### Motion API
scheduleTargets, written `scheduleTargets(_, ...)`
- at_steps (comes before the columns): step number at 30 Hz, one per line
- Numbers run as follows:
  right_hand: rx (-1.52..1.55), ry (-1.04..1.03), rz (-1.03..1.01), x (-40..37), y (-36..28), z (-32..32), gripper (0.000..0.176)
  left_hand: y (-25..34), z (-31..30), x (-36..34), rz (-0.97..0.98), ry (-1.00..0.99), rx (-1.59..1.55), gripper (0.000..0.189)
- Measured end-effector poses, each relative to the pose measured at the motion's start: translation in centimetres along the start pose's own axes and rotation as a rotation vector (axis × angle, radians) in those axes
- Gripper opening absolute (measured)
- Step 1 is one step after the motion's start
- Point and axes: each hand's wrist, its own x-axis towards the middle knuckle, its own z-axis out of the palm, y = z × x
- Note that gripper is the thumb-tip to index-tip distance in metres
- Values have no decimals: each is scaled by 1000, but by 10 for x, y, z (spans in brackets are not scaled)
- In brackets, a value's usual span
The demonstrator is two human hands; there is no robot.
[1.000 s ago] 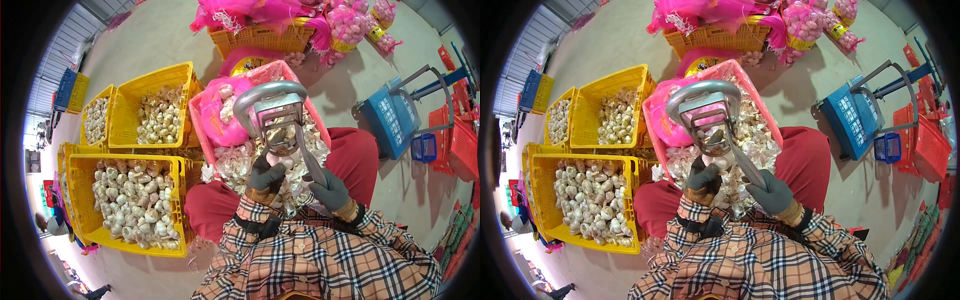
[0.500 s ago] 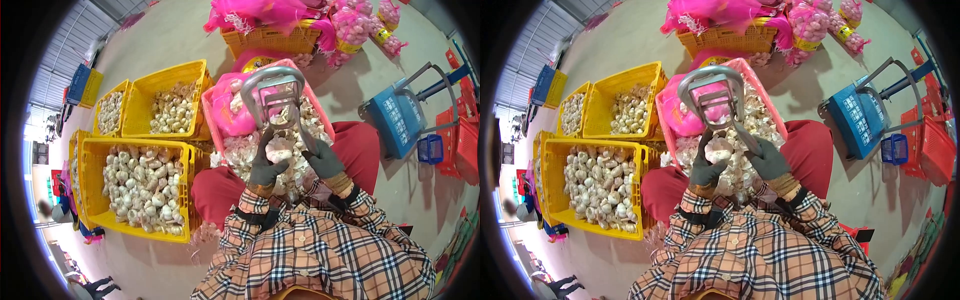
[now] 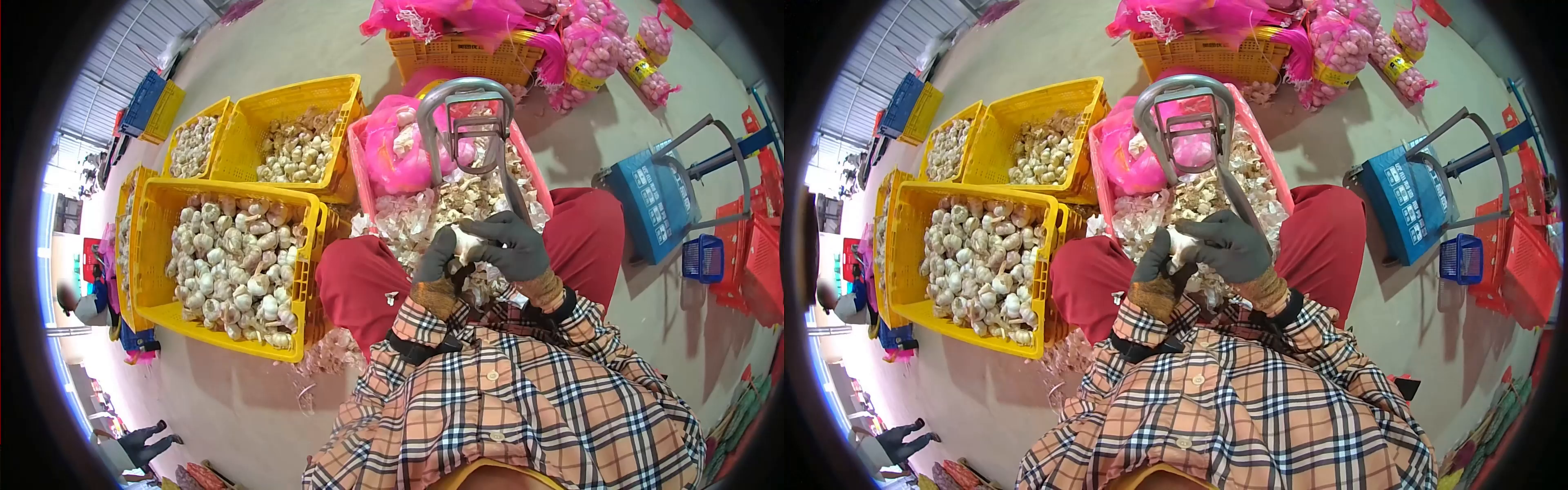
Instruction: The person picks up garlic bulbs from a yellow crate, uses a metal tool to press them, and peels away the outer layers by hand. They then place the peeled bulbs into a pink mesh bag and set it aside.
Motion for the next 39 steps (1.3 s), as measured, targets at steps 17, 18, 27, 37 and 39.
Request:
scheduleTargets(17,-365,-34,83,-11,-17,1,51,-17,-39,18,33,241,126,52)
scheduleTargets(18,-282,-116,107,-7,-16,4,54,-19,-32,18,33,236,189,46)
scheduleTargets(27,581,156,128,-6,-17,18,18,-16,-27,9,43,178,-76,33)
scheduleTargets(37,-264,-12,213,-7,-8,16,69,-24,-38,21,136,122,-49,29)
scheduleTargets(39,243,-122,407,-1,-17,7,54,-25,-37,20,150,49,-29,25)
